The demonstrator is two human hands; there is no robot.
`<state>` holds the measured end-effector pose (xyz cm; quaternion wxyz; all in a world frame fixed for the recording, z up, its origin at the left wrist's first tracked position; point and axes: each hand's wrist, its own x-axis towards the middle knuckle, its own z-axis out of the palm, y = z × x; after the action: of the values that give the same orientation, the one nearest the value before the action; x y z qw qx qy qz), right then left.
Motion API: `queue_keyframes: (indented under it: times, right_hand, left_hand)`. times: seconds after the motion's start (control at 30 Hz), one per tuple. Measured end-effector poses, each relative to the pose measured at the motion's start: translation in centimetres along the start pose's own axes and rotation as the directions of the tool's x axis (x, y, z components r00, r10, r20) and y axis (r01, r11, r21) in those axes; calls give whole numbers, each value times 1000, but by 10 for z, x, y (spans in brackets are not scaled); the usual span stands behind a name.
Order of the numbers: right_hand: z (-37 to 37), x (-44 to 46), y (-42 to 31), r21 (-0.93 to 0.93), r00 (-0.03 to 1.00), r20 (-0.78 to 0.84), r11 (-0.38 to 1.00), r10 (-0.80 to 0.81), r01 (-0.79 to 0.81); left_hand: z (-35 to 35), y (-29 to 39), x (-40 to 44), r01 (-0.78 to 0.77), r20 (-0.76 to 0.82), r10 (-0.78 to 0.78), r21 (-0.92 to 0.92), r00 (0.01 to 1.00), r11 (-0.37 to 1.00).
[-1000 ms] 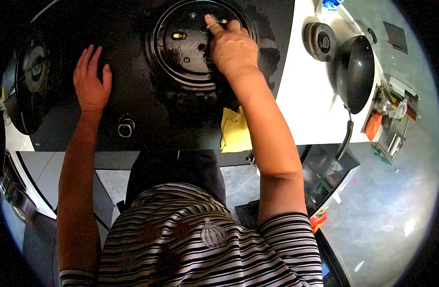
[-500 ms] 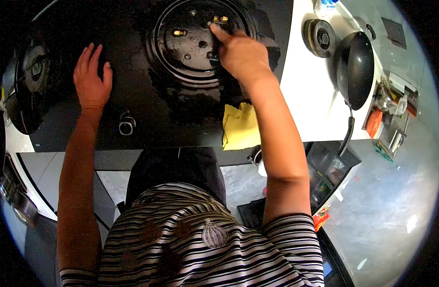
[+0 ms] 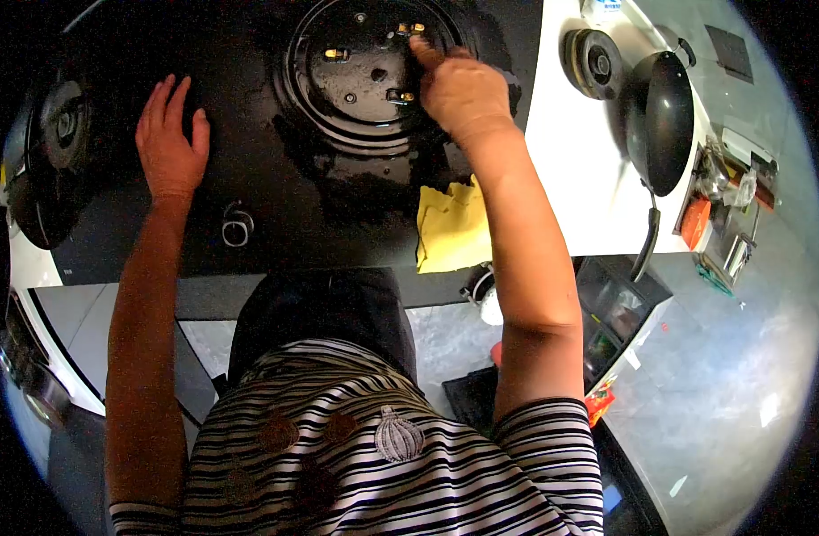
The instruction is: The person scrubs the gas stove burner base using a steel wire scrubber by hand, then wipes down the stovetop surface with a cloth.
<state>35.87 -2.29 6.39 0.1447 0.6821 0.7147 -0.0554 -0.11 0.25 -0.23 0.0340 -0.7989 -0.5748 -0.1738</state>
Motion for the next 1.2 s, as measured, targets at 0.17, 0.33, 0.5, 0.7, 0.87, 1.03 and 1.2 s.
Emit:
queue_keyframes:
  times: [0.17,0.33,0.5,0.7,0.87,1.03,1.2]
  right_hand:
    - [4,5,-9,89,998,-64,996,8,-2]
    - [12,-3,12,97,995,-60,992,85,-79]
    - [5,3,-16,107,994,-110,994,18,-6]
    - [18,-5,19,67,987,-135,994,90,-82]
    - [9,-3,-14,33,994,-110,999,-3,6]
    - [18,3,7,109,978,-140,984,155,-141]
    - [0,-5,-27,52,989,2,987,150,-150]
  left_hand:
    - [0,-1,-1,1,8,-1,-6,1000,1000]
    - [-1,-1,0,10,11,-10,-12,1000,1000]
    - [0,-1,-1,7,20,-7,8,1000,1000]
    - [1,-3,-4,12,67,-9,-44,998,999]
    - [2,-3,-2,10,65,-8,-27,998,1000]
    - [2,-4,-3,8,67,-5,-39,998,999]
    - [0,-3,-1,12,91,-10,-15,996,1000]
